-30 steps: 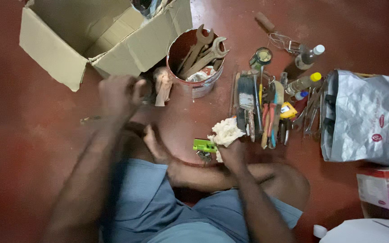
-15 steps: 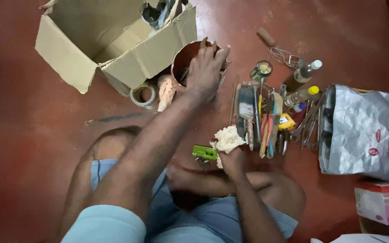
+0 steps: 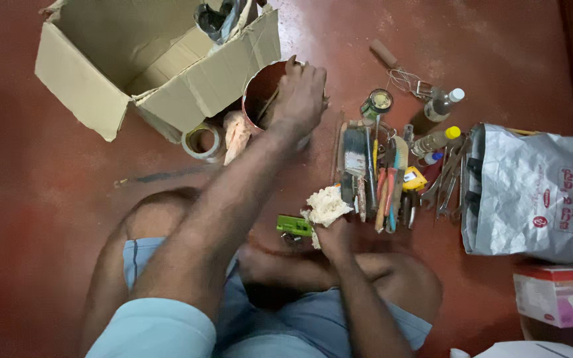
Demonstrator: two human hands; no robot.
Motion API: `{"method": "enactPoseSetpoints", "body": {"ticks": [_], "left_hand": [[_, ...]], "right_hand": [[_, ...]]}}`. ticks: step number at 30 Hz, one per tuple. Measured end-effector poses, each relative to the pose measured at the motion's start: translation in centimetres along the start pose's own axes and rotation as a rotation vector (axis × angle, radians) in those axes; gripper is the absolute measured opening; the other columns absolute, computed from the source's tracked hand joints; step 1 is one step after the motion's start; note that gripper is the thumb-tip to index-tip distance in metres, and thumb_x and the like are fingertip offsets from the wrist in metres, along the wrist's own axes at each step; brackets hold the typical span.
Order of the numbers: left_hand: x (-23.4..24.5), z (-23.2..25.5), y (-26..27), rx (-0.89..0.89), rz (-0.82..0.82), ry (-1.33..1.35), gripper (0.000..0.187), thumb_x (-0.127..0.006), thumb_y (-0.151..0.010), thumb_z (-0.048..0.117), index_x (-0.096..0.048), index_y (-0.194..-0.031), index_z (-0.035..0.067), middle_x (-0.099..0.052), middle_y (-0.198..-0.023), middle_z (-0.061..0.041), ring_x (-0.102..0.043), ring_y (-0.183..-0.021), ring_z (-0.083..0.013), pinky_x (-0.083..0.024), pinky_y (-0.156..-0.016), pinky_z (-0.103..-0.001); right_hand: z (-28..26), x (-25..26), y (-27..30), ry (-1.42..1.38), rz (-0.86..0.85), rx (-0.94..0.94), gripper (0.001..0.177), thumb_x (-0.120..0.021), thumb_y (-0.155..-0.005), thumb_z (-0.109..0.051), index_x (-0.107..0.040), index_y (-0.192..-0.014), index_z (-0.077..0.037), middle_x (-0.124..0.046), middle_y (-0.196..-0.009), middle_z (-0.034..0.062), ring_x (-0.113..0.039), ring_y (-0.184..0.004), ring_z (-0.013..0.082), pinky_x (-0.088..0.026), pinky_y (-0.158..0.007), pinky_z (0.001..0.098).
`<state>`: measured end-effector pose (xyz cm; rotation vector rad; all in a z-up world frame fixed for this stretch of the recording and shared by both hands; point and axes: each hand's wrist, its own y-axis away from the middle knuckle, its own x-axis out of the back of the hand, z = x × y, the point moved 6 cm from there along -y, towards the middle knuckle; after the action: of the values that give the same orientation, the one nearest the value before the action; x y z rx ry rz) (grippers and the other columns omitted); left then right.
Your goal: The person sits on the floor and wipes a small green plastic object with a white cloth. They then pick up a metal file and wipe it with the same cloth before placing it back down. Finally, they pick up a wrench and wipe it with the cloth.
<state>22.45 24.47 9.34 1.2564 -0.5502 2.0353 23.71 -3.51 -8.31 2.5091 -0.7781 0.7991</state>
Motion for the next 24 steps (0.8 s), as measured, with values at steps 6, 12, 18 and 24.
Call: {"method": "enactPoseSetpoints", "body": {"ticks": [6,12,18,24], "left_hand": [[1.3,-0.8,3.3,-0.324,0.377,0.195,0.062,-0.076,-0.084,0.010,-0.043,-0.134,-0.006,-0.046,-0.138,-0.029,-0.045,-0.124,-0.0462,-0.042,-0.105,-0.055],[2.7,-3.1,6.9,-0.448,0.490,0.347,0.070,-0.072,-0.089,0.001,-0.038,-0.151,-0.003,-0.051,-0.142,-0.025,-0.051,-0.126,-0.0431,-0.045,-0.111,-0.050],[5.2,-3.7,10.9,-0.469,0.503,0.280,0.060,-0.072,-0.093,0.009,-0.045,-0.145,-0.002,-0.049,-0.144,-0.027,-0.049,-0.137,-0.0441,-0.045,-0.115,-0.048],[11.1,-3.0,11.0,-0.266,0.729,0.407,0.055,-0.078,-0.105,0.020,-0.047,-0.147,0.004,-0.058,-0.133,-0.020,-0.058,-0.125,-0.0364,-0.051,-0.108,-0.045]], "right_hand": [[0.5,-0.8,0.2,-0.166,-0.045,0.056,0.039,-0.075,-0.084,-0.016,-0.072,-0.122,-0.007,-0.077,-0.120,0.0124,-0.072,-0.116,0.0274,-0.055,-0.096,0.0376],[-0.1,-0.5,0.0,-0.172,0.024,0.122,0.041,-0.077,-0.082,-0.012,-0.071,-0.122,-0.006,-0.075,-0.122,0.0113,-0.070,-0.117,0.0274,-0.053,-0.098,0.0373],[-1.0,0.0,0.4,-0.071,-0.005,0.049,0.045,-0.081,-0.081,-0.018,-0.071,-0.123,-0.008,-0.074,-0.125,0.0104,-0.069,-0.119,0.0261,-0.052,-0.098,0.0370],[0.6,-0.4,0.9,0.054,-0.081,-0.148,0.041,-0.079,-0.084,-0.024,-0.074,-0.122,-0.009,-0.077,-0.121,0.0152,-0.074,-0.115,0.0276,-0.056,-0.096,0.0385]]}}
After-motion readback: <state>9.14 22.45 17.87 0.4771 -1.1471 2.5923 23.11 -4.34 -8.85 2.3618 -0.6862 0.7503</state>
